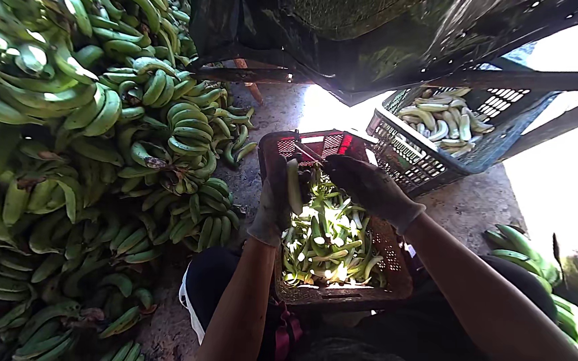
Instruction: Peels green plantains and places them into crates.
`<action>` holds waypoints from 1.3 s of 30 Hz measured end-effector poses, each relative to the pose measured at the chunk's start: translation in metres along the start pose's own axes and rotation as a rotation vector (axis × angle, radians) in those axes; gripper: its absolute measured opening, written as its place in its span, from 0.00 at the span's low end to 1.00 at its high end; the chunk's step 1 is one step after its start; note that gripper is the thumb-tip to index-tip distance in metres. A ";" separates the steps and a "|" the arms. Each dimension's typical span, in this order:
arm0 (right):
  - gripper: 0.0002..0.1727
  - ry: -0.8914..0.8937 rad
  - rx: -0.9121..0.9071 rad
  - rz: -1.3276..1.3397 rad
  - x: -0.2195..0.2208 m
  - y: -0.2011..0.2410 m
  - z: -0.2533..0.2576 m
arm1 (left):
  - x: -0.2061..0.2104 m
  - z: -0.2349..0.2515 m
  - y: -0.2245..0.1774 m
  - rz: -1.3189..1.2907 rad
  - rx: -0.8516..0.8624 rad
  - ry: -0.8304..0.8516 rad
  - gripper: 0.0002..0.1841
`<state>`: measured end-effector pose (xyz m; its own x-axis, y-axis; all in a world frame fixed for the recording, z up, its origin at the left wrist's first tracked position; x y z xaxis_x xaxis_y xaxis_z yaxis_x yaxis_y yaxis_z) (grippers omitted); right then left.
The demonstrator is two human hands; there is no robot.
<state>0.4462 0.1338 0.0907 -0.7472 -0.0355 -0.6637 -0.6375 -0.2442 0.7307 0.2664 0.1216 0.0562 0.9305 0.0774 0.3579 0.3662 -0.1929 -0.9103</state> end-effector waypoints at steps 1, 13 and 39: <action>0.23 0.010 -0.094 -0.018 -0.001 0.011 -0.003 | -0.007 0.003 0.001 -0.035 -0.016 0.009 0.26; 0.29 -0.069 -0.401 -0.206 -0.009 0.038 -0.010 | -0.007 -0.025 -0.028 0.217 0.273 -0.079 0.22; 0.32 -0.522 0.242 0.397 -0.167 -0.011 -0.036 | 0.060 0.155 0.106 1.545 0.144 0.230 0.19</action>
<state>0.5847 0.1081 0.1874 -0.8864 0.4074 -0.2196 -0.2761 -0.0847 0.9574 0.3608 0.2574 -0.0508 0.3759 -0.2468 -0.8932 -0.8956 0.1506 -0.4186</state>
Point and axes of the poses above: each hand's wrist, its own z-axis towards the middle knuckle, its own x-axis out of the palm, y = z × x, the point moved 10 cm from there along z, towards the middle knuckle, and after that the axes turned 9 degrees about -y, right-handed, at the moved point
